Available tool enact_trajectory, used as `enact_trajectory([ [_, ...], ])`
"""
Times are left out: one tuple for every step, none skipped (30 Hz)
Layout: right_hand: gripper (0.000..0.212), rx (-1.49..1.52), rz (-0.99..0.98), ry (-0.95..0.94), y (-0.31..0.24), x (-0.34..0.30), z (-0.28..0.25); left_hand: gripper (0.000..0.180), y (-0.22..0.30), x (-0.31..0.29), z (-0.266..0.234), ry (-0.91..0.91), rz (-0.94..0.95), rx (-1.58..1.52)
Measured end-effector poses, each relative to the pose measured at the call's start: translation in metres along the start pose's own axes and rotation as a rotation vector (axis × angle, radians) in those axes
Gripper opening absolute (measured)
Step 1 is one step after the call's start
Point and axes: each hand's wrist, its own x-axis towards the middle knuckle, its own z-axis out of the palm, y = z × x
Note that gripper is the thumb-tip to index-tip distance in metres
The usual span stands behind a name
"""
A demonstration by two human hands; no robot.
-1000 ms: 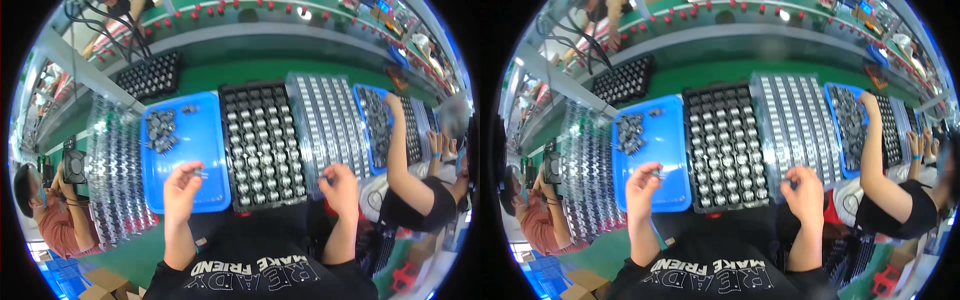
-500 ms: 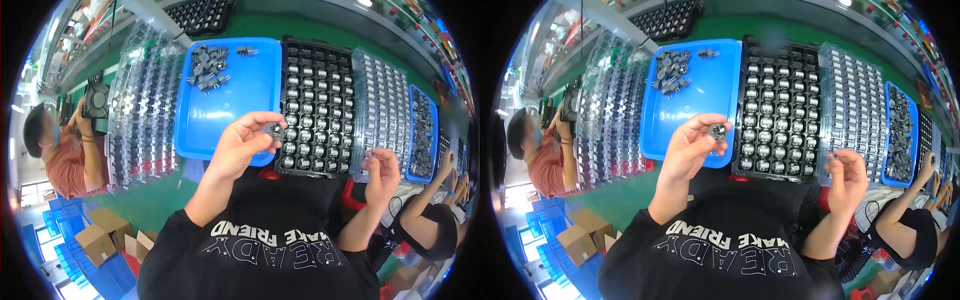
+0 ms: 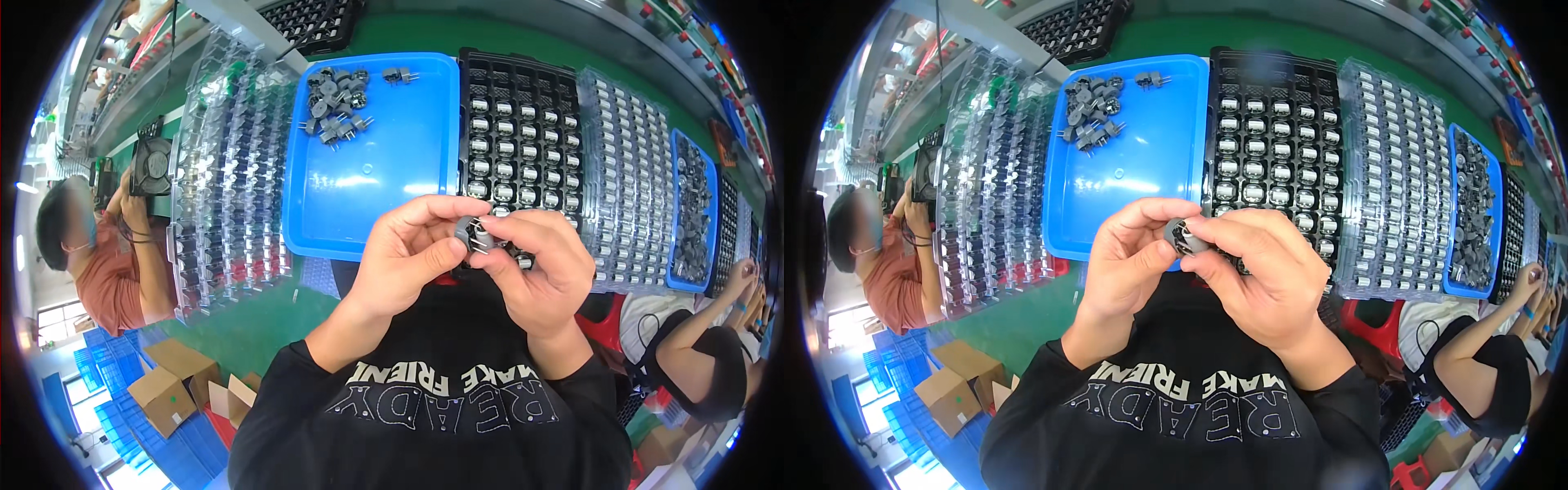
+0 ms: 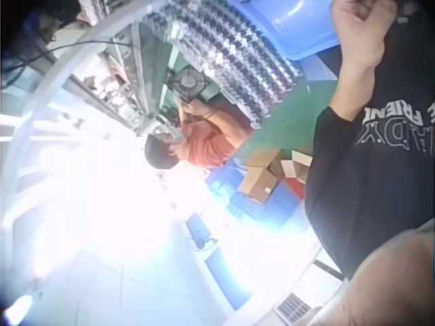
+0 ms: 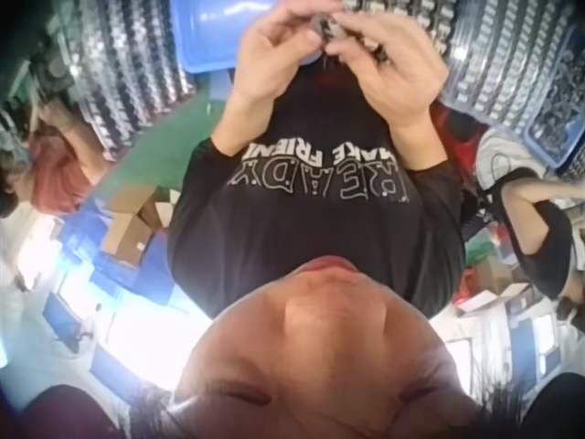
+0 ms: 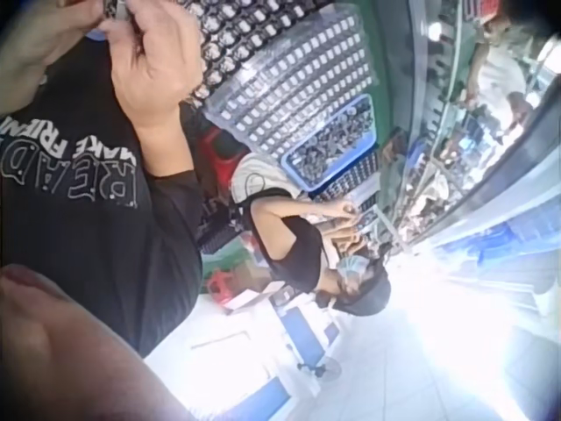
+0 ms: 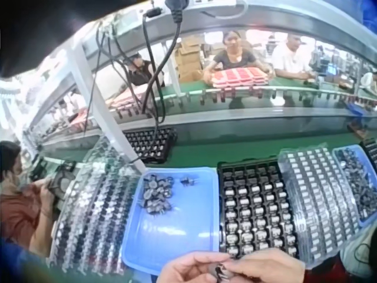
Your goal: The recorder is picking up small metallic electronic components, inspecting them, and sorting them into specific slots in plastic trays on a factory assembly line.
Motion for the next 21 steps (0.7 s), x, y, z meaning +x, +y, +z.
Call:
enact_trajectory([
  [0.034, -0.008, 0.012, -0.011, 0.000, 0.000, 0.001, 0.036, 0.001, -0.001, -0.002, 0.005, 0.001, 0.002],
  [0.033, -0.014, 0.005, -0.015, 0.000, -0.001, 0.001, 0.036, 0.002, -0.002, -0.004, -0.007, -0.015, 0.013],
  [0.033, -0.015, 0.018, -0.022, 0.000, -0.002, 0.001, 0.035, 0.003, -0.003, -0.006, -0.008, -0.039, 0.022],
  [0.033, -0.022, 0.002, -0.031, 0.000, -0.003, 0.001, 0.035, 0.005, -0.004, -0.007, -0.020, -0.026, 0.027],
  [0.033, -0.040, 0.016, -0.048, 0.000, -0.004, 0.001, 0.038, 0.007, -0.006, -0.008, 0.000, -0.100, 0.064],
  [0.033, -0.036, -0.028, -0.035, 0.000, -0.005, 0.000, 0.041, 0.009, -0.006, -0.008, 0.004, -0.160, 0.088],
  [0.033, -0.036, 0.034, -0.059, 0.000, -0.005, 0.000, 0.041, 0.010, -0.005, -0.008, -0.008, -0.147, 0.106],
  [0.033, -0.041, 0.090, -0.080, 0.000, -0.006, 0.000, 0.041, 0.011, -0.005, -0.007, 0.014, -0.146, 0.110],
  [0.032, -0.016, 0.136, -0.063, 0.002, -0.006, 0.001, 0.042, 0.011, -0.004, -0.005, 0.037, -0.147, 0.113],
  [0.026, 0.051, 0.197, -0.014, 0.002, -0.007, 0.002, 0.042, 0.010, -0.002, -0.004, 0.012, -0.126, 0.114],
  [0.024, 0.069, 0.197, 0.007, 0.005, -0.007, 0.002, 0.042, 0.010, 0.000, -0.002, 0.037, -0.142, 0.161],
  [0.022, 0.082, 0.189, 0.025, 0.007, -0.007, 0.003, 0.042, 0.009, 0.002, -0.001, 0.072, -0.162, 0.209],
  [0.015, 0.100, 0.230, -0.003, 0.010, -0.007, 0.002, 0.040, 0.006, 0.006, 0.000, 0.075, -0.106, 0.309],
  [0.015, 0.090, 0.219, 0.006, 0.014, -0.008, -0.001, 0.040, 0.006, 0.010, -0.002, 0.060, -0.097, 0.310],
  [0.013, 0.079, 0.311, -0.054, 0.018, -0.008, -0.005, 0.038, 0.010, 0.016, -0.007, -0.015, -0.110, 0.595],
  [0.011, 0.064, 0.413, -0.108, 0.020, -0.011, -0.009, 0.037, 0.013, 0.023, -0.014, -0.104, -0.077, 0.879],
  [0.007, 0.083, 0.495, -0.093, 0.023, -0.013, -0.012, 0.035, 0.019, 0.035, -0.026, 0.000, -0.235, 0.932],
  [0.009, 0.042, 0.478, -0.082, 0.026, -0.014, -0.018, 0.036, 0.023, 0.054, -0.040, 0.134, -0.050, 1.299],
  [0.008, -0.054, 0.450, -0.087, 0.029, -0.015, -0.025, 0.039, 0.029, 0.081, -0.057, 0.255, 0.210, 1.458],
  [0.008, -0.116, 0.440, -0.084, 0.032, -0.015, -0.032, 0.040, 0.037, 0.101, -0.074, 0.275, 0.285, 1.627],
  [0.007, -0.147, 0.455, -0.077, 0.035, -0.013, -0.037, 0.042, 0.040, 0.119, -0.087, 0.333, 0.224, 1.720],
])
